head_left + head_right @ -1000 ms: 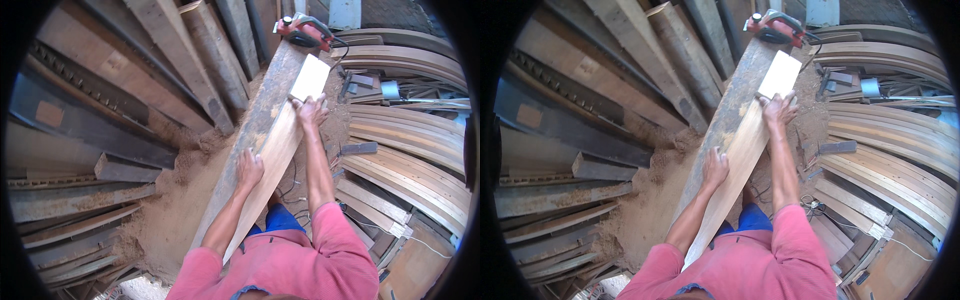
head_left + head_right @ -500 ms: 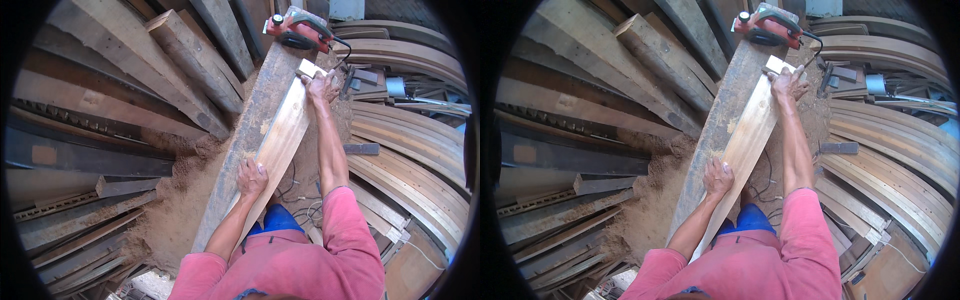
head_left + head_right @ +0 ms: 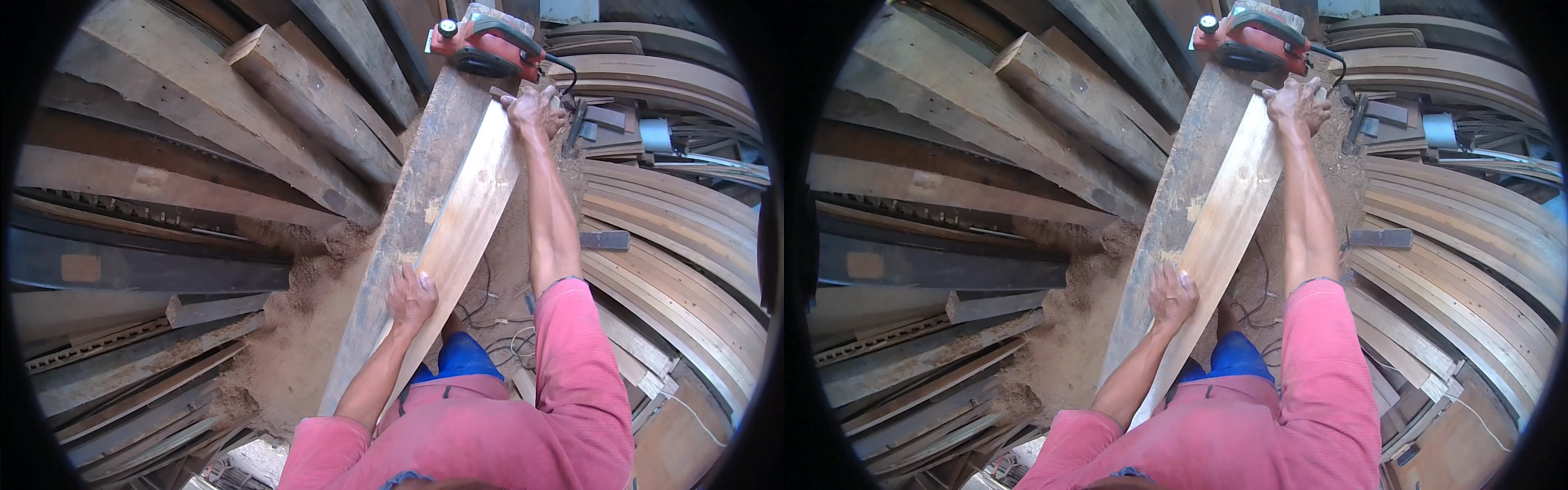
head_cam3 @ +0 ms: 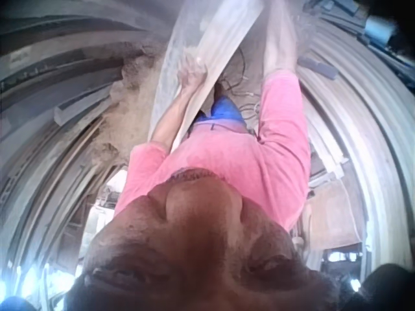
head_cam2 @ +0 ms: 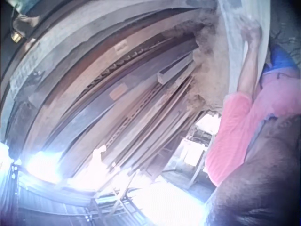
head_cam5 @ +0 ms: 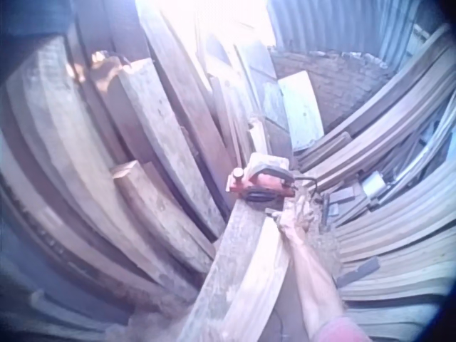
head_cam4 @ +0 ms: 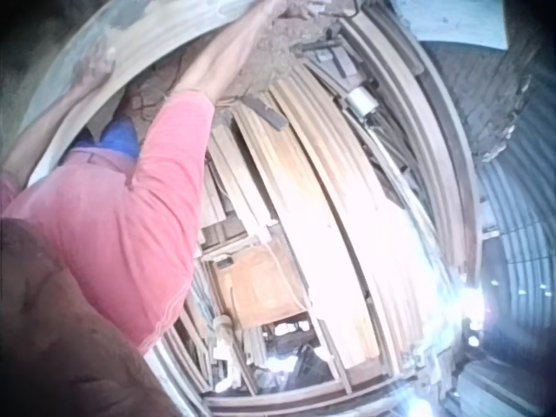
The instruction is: The person measures a long wooden plank with a tape measure, marks it by hand, and then uses a piece of sandpaper to sand the length of the wood. The person then moves to a large wooden door and rubs their hands across the surface of the door panels.
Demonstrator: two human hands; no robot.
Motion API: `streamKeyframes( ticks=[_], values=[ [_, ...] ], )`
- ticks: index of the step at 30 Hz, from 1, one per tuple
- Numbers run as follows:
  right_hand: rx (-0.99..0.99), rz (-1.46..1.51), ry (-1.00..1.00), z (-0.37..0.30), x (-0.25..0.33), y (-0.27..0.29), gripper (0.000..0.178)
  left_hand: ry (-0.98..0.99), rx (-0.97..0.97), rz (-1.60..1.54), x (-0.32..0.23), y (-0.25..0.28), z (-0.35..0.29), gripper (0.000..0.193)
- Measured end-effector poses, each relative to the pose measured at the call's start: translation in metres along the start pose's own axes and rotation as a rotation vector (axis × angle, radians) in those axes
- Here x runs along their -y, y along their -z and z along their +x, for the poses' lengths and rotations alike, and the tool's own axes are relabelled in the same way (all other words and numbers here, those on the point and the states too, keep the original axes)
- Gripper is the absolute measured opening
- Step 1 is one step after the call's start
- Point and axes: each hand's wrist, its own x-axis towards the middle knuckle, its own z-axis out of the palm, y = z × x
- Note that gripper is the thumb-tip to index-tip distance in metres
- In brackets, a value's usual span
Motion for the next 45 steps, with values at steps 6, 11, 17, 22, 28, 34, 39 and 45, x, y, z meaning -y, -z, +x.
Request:
streamKeyframes(
  ticks=[6,11,17,22,28,34,39,45],
  values=[
    [-0.016,0.045,0.071,-0.053,-0.006,-0.026,0.057,0.038,0.025,0.006,0.002,-0.001,0.001,0.034],
    [0.045,0.111,0.104,-0.178,-0.016,-0.045,0.050,0.123,0.070,-0.003,-0.004,0.008,0.005,0.030],
    [0.053,0.126,0.079,-0.192,-0.020,-0.034,0.055,0.103,0.032,-0.030,-0.001,0.003,0.003,0.033],
    [0.033,0.184,0.026,-0.192,-0.024,-0.031,0.075,0.093,-0.027,-0.025,0.004,0.003,-0.003,0.036],
    [0.088,0.200,0.012,-0.221,-0.028,-0.031,0.069,0.071,-0.011,-0.160,0.018,0.003,-0.002,0.044],
    [0.107,0.175,0.000,-0.331,-0.043,-0.060,0.062,0.086,0.251,-0.230,0.084,0.033,-0.074,0.052],
    [0.148,0.137,-0.005,-0.426,-0.057,-0.067,0.057,0.198,0.333,-0.255,0.167,0.062,-0.196,0.051],
    [0.147,0.091,0.022,-0.519,-0.064,-0.084,0.056,0.296,0.313,-0.252,0.273,0.084,-0.342,0.053]
  ],
)
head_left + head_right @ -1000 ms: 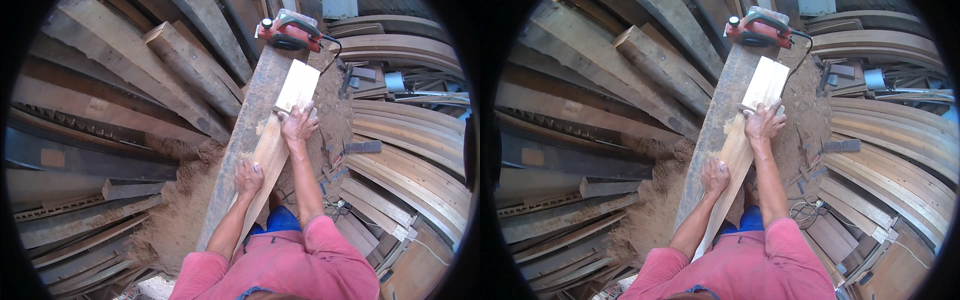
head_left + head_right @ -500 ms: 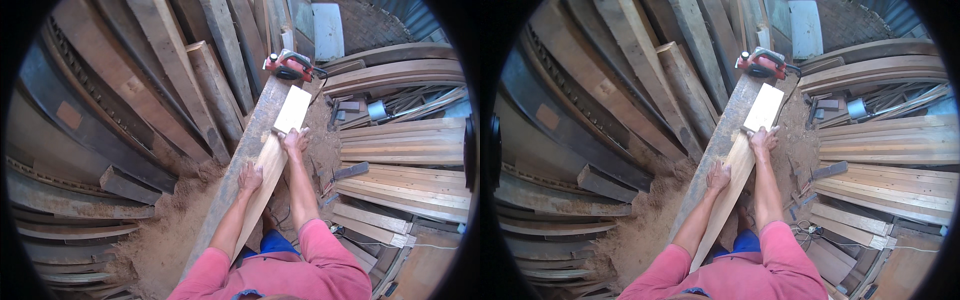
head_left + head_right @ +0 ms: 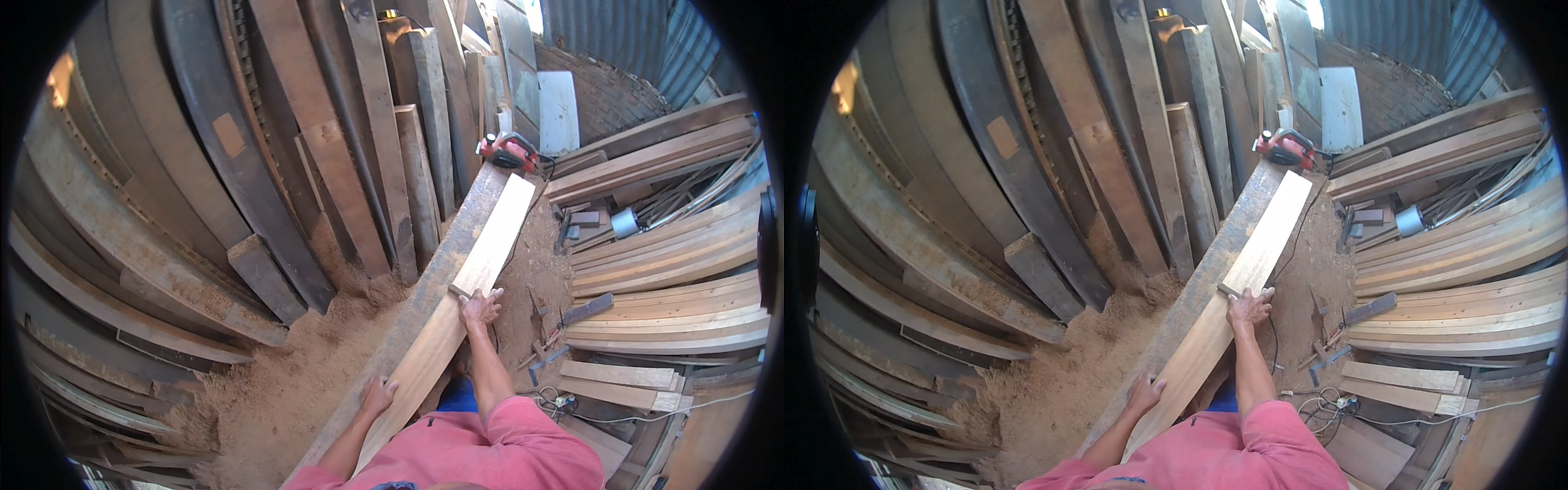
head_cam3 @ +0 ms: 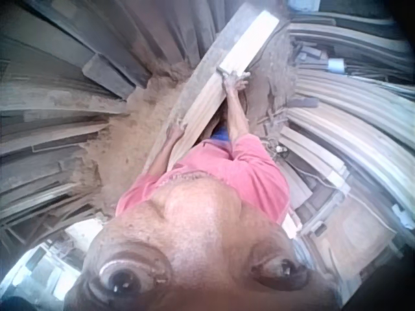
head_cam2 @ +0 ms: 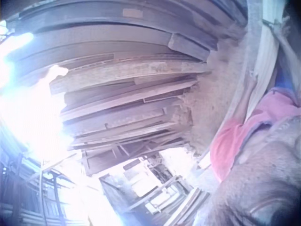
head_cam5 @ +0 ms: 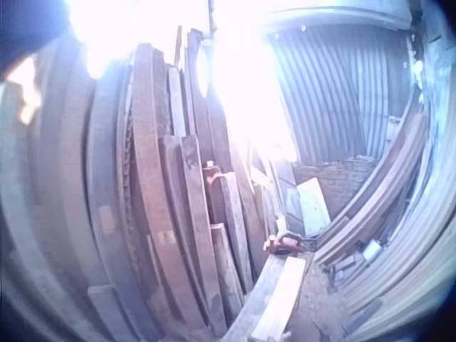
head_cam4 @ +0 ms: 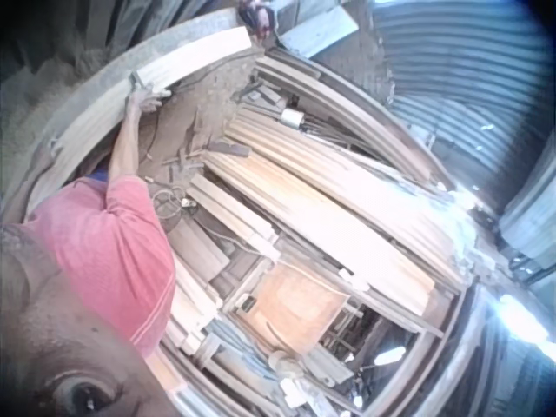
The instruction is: The person measures a long wooden plank with a tape measure, marks it by hand, and then uses a piece of sandpaper to sand the length of the wood. The person then moves to a large wooden door and rubs their hands across the surface of the door panels.
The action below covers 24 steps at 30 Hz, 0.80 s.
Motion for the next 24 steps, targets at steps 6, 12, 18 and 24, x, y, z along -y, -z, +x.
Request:
streamKeyframes(
  ticks=[6,12,18,24],
  values=[
    [-0.013,-0.072,-0.006,0.009,-0.002,-0.002,0.054,-0.029,-0.156,0.033,0.069,-0.011,-0.065,0.055],
    [0.048,-0.020,0.040,0.016,-0.013,-0.012,0.057,-0.051,-0.174,0.008,0.036,-0.018,-0.038,0.067],
    [0.036,0.087,0.199,0.019,-0.037,-0.005,0.065,-0.285,-0.106,0.332,-0.069,-0.040,-0.009,0.114],
    [0.250,0.738,0.106,0.022,-0.157,-0.034,0.046,-0.229,-0.249,0.578,-0.080,-0.073,-0.001,0.127]
  ],
)
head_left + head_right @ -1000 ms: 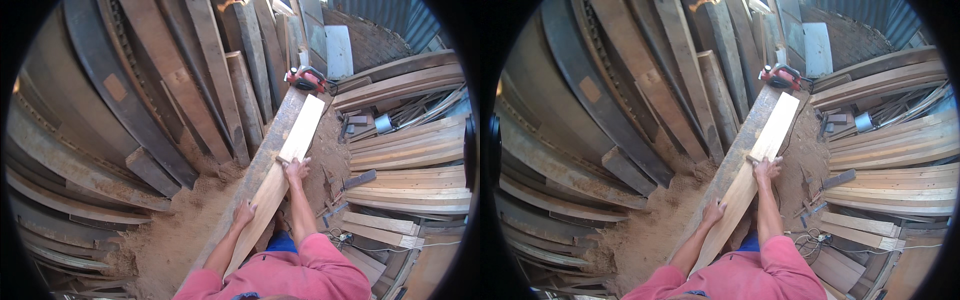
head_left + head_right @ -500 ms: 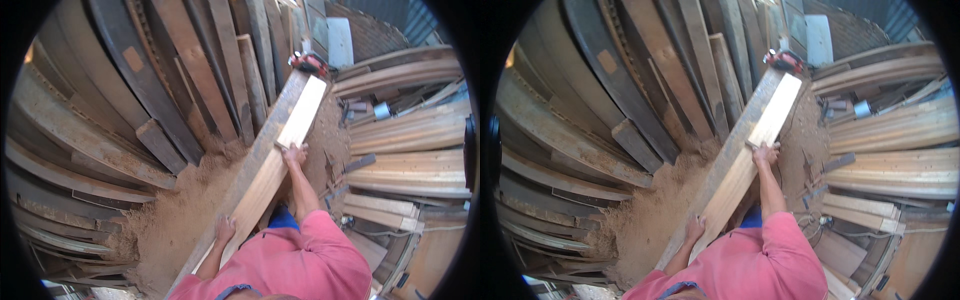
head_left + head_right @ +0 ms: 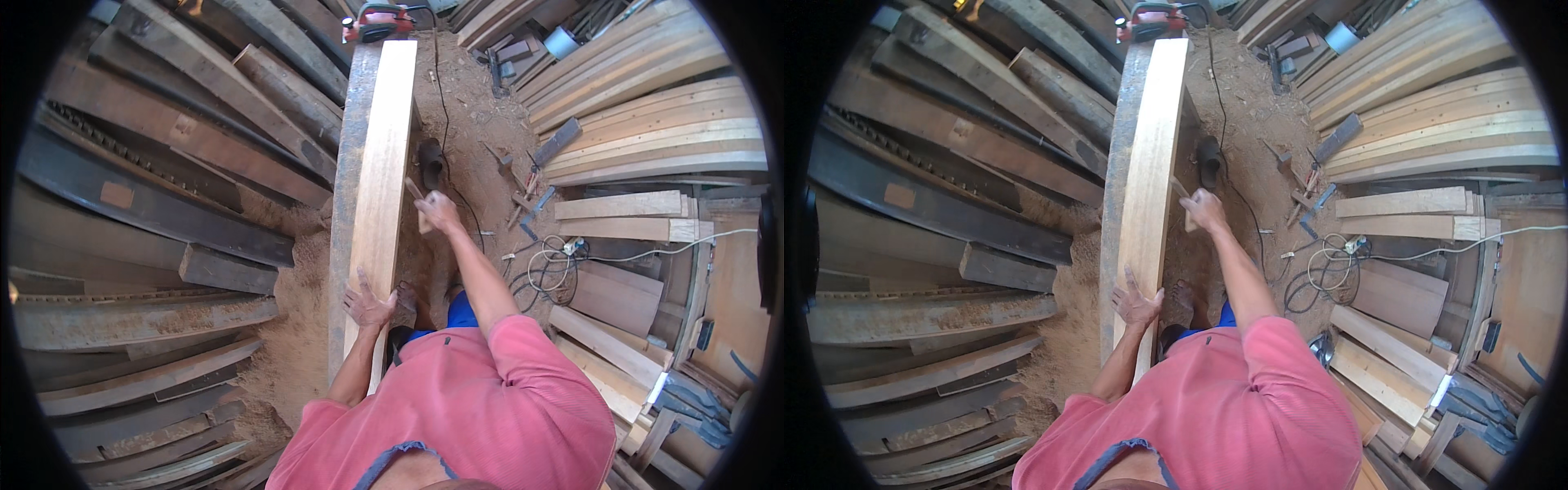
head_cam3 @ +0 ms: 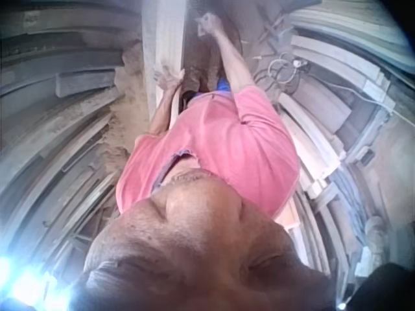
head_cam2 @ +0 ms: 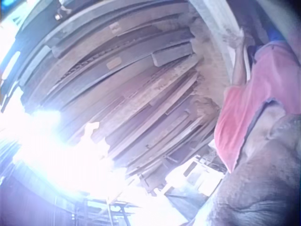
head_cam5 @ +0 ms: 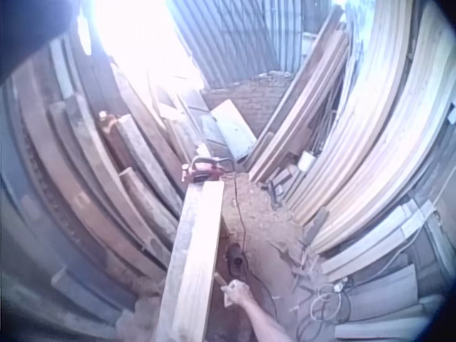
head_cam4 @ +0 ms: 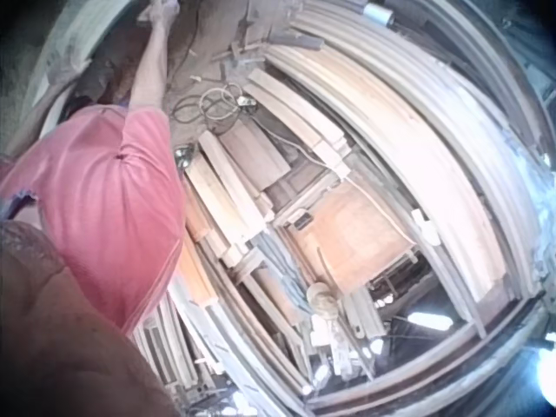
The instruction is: The person measures a long wooden plank with a tape measure, marks it by hand, and then uses a piece of sandpaper to sand the length of the wood. The person then moves to a large wooden door and rubs their hands across the surface of the door panels.
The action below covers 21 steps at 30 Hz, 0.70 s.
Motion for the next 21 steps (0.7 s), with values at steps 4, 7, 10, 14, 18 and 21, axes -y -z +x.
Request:
streamKeyframes(
  ticks=[4,7,10,14,18,21],
  values=[
    [0.074,-0.177,-0.020,-0.057,-0.157,0.038,0.056,0.023,0.037,0.011,-0.009,0.004,0.002,0.126],
    [0.202,-0.370,-0.160,-0.117,-0.263,0.084,0.055,0.035,0.065,0.038,-0.015,0.011,0.006,0.125],
    [0.478,-0.494,-0.275,-0.160,-0.268,0.118,0.063,0.155,0.103,0.061,0.014,0.016,-0.007,0.126],
    [0.395,-0.697,-0.372,-0.168,-0.329,0.165,0.058,0.118,0.160,0.008,-0.007,0.021,0.003,0.127],
    [0.379,-0.664,-0.464,-0.109,-0.293,0.164,0.056,0.164,0.235,-0.032,-0.011,0.030,0.005,0.128],
    [0.493,-0.257,-0.451,-0.057,-0.263,0.156,0.069,0.147,0.275,-0.088,-0.016,0.025,0.010,0.127]
  ],
)
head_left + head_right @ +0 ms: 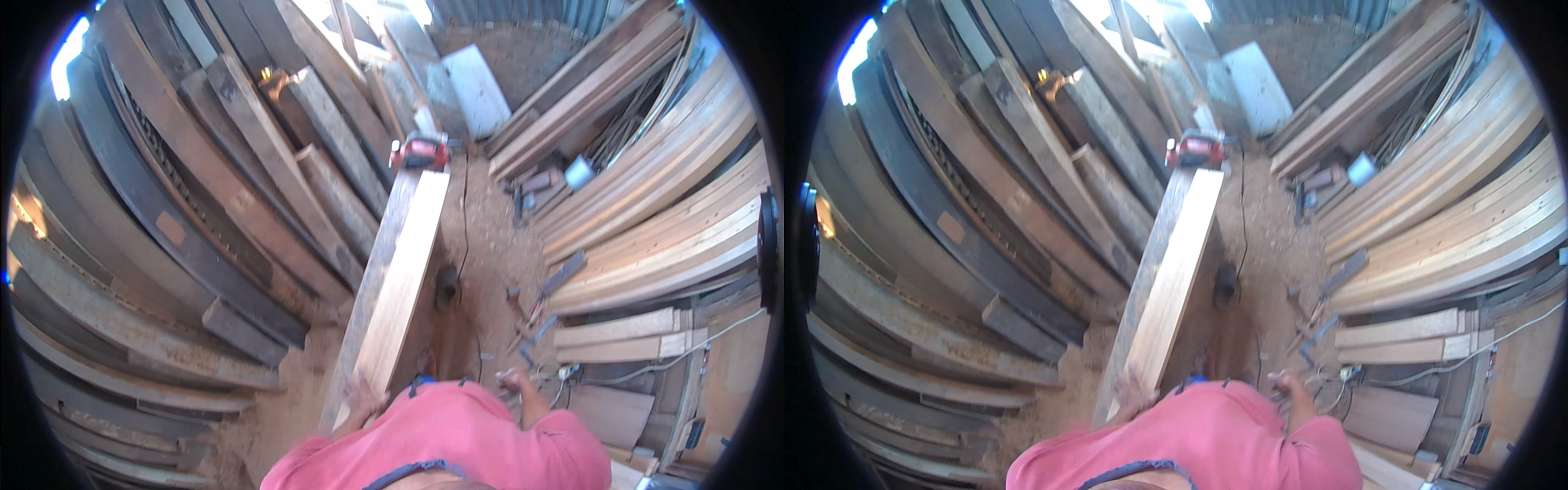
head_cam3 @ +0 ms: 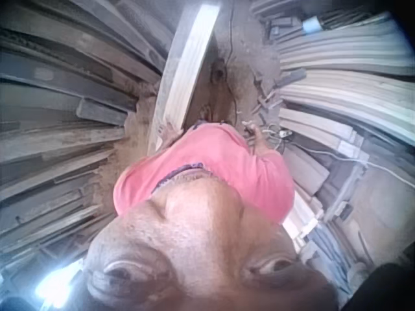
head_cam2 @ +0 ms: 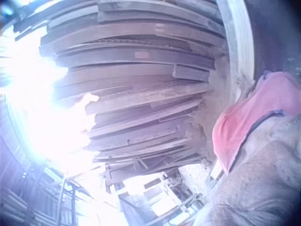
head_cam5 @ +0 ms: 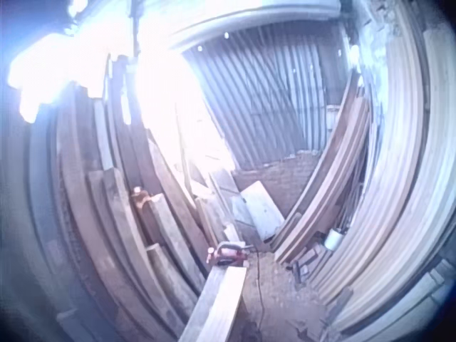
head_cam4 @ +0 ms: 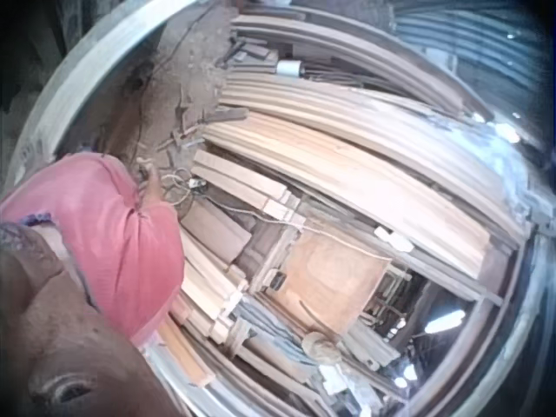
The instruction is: The person measures a long wooden plank with a tape measure, marks it by hand, and then uses a piece of sandpaper to sand the length of the wood. The person then moves to a large wooden door and rubs their hands across the surface of the door panels.
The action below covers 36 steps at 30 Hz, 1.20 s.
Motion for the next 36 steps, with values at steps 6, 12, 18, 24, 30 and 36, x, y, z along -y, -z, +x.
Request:
streamKeyframes(
  ticks=[6,12,18,24,30,36],
  values=[
    [-0.034,-0.498,0.214,0.000,0.166,0.027,0.061,-0.190,-0.573,0.400,0.043,-0.069,0.072,0.125],
    [-0.232,-0.495,0.216,0.026,0.177,0.085,0.057,-0.360,-0.170,0.093,-0.088,0.023,0.113,0.119],
    [-0.352,-0.584,0.270,0.072,0.147,0.141,0.067,-0.173,-0.114,-0.080,-0.170,0.063,0.150,0.133],
    [-0.174,-0.534,0.200,0.063,0.147,0.188,0.076,0.000,0.005,-0.014,-0.148,0.062,0.154,0.141],
    [-0.201,-0.492,0.177,0.051,0.114,0.213,0.069,-0.016,0.005,-0.011,-0.148,0.057,0.167,0.141],
    [-0.069,-0.361,0.126,0.121,0.084,0.217,0.062,-0.019,0.041,-0.020,-0.151,0.061,0.166,0.141]
  ],
)
